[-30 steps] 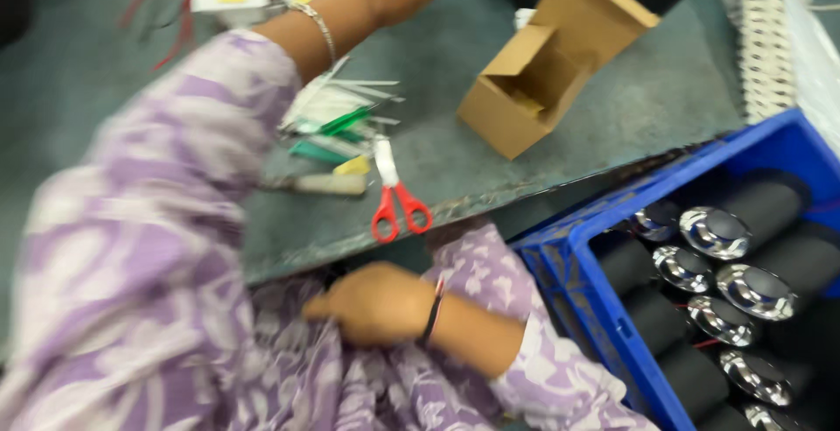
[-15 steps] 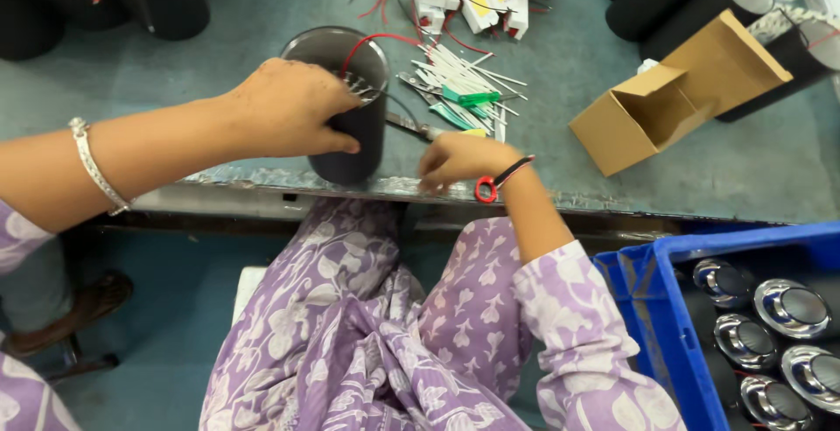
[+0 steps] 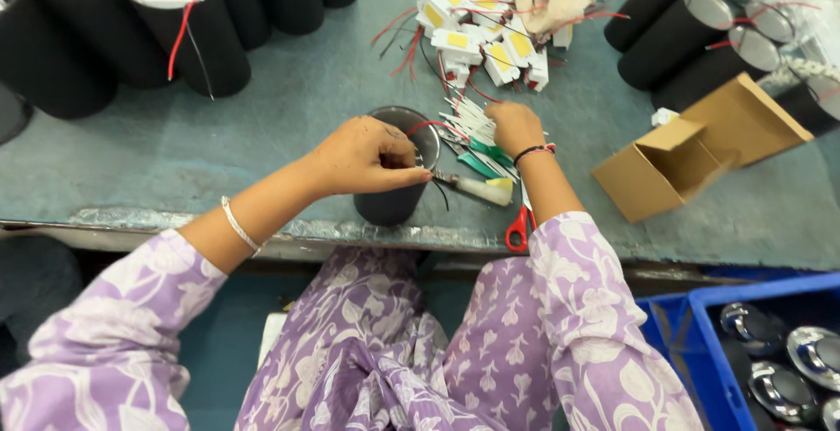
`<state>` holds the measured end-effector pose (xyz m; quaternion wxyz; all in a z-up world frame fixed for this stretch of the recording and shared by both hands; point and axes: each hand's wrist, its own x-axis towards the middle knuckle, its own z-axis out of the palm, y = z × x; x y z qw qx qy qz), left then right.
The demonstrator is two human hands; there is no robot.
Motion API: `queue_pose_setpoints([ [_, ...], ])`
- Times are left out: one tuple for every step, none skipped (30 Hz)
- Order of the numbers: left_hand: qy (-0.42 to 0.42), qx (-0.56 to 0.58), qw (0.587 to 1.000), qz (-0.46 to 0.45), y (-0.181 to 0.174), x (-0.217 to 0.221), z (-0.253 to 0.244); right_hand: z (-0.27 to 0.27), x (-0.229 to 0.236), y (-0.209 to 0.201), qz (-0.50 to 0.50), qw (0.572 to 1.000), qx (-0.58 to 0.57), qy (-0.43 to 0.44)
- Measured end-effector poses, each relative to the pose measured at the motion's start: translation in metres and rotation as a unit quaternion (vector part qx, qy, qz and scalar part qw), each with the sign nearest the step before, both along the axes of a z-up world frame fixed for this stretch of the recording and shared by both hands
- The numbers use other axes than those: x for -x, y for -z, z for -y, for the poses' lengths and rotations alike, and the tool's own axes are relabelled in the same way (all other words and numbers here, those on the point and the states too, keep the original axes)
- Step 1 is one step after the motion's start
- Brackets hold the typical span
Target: The person assembles cylindrical light fixtures by inserting LED modules and power drivers into black cylinders, connecting wires with a screwdriver, and securing components with zip ties. The person places finished units on the table and repeats the process with additional parts.
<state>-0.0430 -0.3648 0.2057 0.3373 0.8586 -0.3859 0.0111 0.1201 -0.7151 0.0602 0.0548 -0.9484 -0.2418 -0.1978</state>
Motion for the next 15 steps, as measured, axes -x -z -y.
queue_pose_setpoints([
  [-0.009,0.042,0.998,-0.043,-0.004,-0.001,-0.002,0.0,-0.007,0.004,0.006,1.0,0.025,0.002],
  [-0.008,0.073,0.996,-0.048,-0.006,-0.001,-0.004,0.001,-0.01,0.008,-0.007,0.999,0.046,0.018],
  [-0.007,0.105,0.993,-0.053,-0.008,0.0,-0.006,0.001,-0.012,0.011,-0.02,0.997,0.067,0.035],
  [-0.006,0.138,0.989,-0.057,-0.008,0.0,-0.007,0.0,-0.013,0.011,-0.032,0.994,0.089,0.052],
  [-0.018,0.148,0.987,-0.056,-0.007,0.001,-0.006,0.0,-0.012,0.011,-0.026,0.994,0.084,0.061],
  [-0.03,0.159,0.985,-0.054,-0.006,0.001,-0.003,-0.002,-0.012,0.008,-0.021,0.994,0.08,0.071],
  [-0.041,0.169,0.983,-0.053,-0.004,0.0,-0.001,-0.005,-0.013,0.005,-0.015,0.994,0.075,0.081],
  [-0.039,0.162,0.986,-0.007,-0.001,-0.001,0.003,-0.007,-0.011,0.0,0.002,0.997,0.038,0.072],
  [-0.037,0.154,0.987,0.039,0.003,-0.002,0.007,-0.008,-0.009,-0.006,0.018,0.998,0.001,0.063],
  [-0.035,0.146,0.985,0.084,0.007,-0.002,0.011,-0.008,-0.005,-0.012,0.034,0.997,-0.036,0.054],
  [-0.054,0.159,0.982,0.081,0.011,-0.003,0.014,-0.008,-0.002,-0.018,0.045,0.995,-0.076,0.036],
  [-0.074,0.171,0.979,0.079,0.014,-0.003,0.016,-0.007,0.0,-0.024,0.056,0.992,-0.116,0.018],
  [-0.093,0.184,0.976,0.076,0.018,-0.003,0.017,-0.005,0.002,-0.029,0.067,0.986,-0.156,-0.001],
  [-0.113,0.185,0.974,0.068,0.02,-0.004,0.018,-0.003,0.003,-0.035,0.022,0.985,-0.17,0.016],
  [-0.132,0.185,0.972,0.059,0.021,-0.004,0.019,-0.001,0.003,-0.04,-0.023,0.982,-0.183,0.032],
])
